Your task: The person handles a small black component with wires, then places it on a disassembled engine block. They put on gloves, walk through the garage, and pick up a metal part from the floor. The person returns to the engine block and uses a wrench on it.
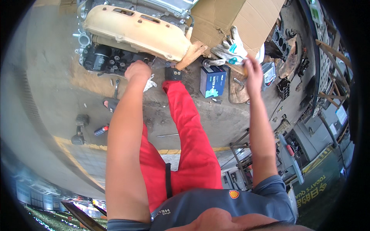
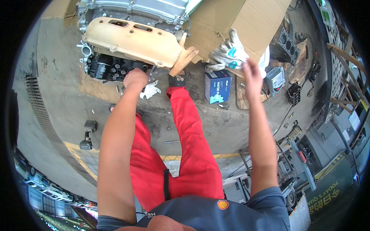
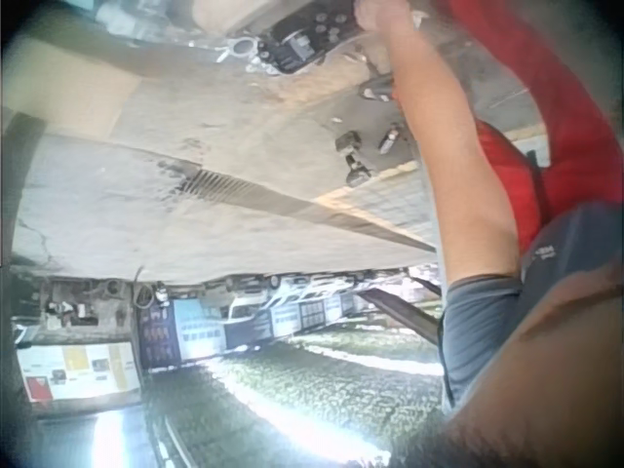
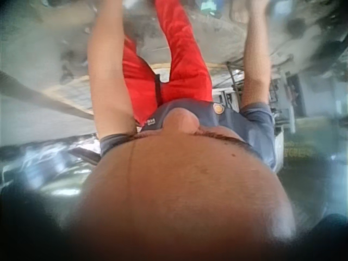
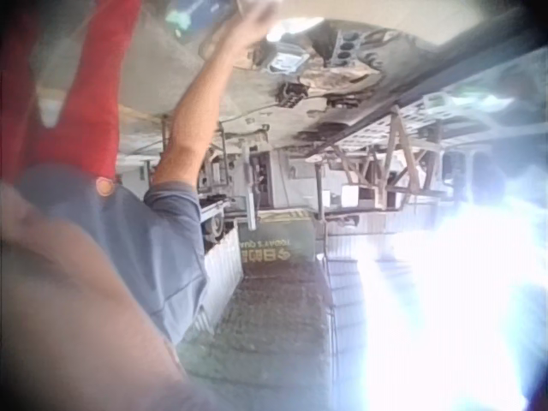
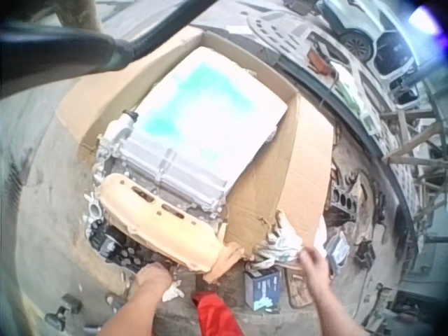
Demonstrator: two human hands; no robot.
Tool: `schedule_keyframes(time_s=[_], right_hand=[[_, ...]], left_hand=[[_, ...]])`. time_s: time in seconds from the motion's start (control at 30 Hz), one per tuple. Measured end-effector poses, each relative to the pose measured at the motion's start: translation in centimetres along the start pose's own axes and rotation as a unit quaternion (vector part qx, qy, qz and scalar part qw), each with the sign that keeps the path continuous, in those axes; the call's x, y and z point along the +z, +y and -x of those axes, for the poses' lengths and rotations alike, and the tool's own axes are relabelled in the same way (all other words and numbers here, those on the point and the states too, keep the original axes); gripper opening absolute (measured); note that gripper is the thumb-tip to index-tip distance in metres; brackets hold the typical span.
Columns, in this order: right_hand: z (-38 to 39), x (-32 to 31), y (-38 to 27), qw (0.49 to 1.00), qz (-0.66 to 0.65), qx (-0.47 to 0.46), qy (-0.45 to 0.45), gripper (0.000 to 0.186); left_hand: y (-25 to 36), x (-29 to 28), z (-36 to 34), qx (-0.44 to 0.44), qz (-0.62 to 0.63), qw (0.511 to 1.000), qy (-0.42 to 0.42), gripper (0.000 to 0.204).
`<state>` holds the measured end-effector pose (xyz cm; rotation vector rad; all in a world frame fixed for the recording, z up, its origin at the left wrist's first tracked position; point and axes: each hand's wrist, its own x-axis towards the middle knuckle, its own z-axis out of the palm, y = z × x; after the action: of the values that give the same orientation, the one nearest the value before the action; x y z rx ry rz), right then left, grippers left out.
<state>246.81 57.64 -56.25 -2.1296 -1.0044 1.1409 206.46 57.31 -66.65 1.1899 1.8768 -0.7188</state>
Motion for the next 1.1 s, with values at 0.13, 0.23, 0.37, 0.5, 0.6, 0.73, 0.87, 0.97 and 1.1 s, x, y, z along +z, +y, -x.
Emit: schedule_keyframes(time_s=[0.13,0.23,0.37,0.5,0.6,0.73,0.87,0.97,1.1], right_hand=[[-11.3,-2.2,1.0,0.971,0.185,-0.126,0.08,0.047],[-14.1,-2.3,3.0,0.948,0.267,-0.135,0.108,0.057],[-9.6,-0.4,2.2,0.947,0.276,-0.143,0.082,0.068],[-5.1,1.2,4.2,0.946,0.293,-0.138,-0.025,0.086],[-4.1,1.4,5.4,0.936,0.334,-0.11,-0.025,0.09],[-4.1,1.6,4.7,0.907,0.41,-0.095,-0.002,0.085],[-3.2,1.7,3.9,0.95,0.311,-0.012,-0.018,0.08],[-0.7,1.4,5.3,0.949,0.311,-0.057,0.005,0.078],[2.4,0.9,7.8,0.981,0.195,0.013,0.006,0.071]], left_hand=[[-2.2,4.1,-3.3,-0.028,0.29,0.95,-0.112,0.033],[-1.3,2.4,-0.7,0.048,0.201,0.979,-0.001,0.025],[-1.5,2.4,1.5,0.286,-0.171,0.922,0.199,0.021],[-3.7,3.0,0.2,0.409,-0.34,0.802,0.273,0.026],[-3.6,1.9,0.8,0.444,-0.315,0.795,0.269,0.023],[-4.9,1.3,0.2,0.455,-0.117,0.857,0.212,0.014],[-2.6,2.0,1.5,0.206,0.174,0.944,0.191,0.014],[-0.9,3.0,1.4,0.08,0.244,0.945,0.202,0.01],[-1.5,3.5,1.3,0.256,0.1,0.92,0.278,0.007]])
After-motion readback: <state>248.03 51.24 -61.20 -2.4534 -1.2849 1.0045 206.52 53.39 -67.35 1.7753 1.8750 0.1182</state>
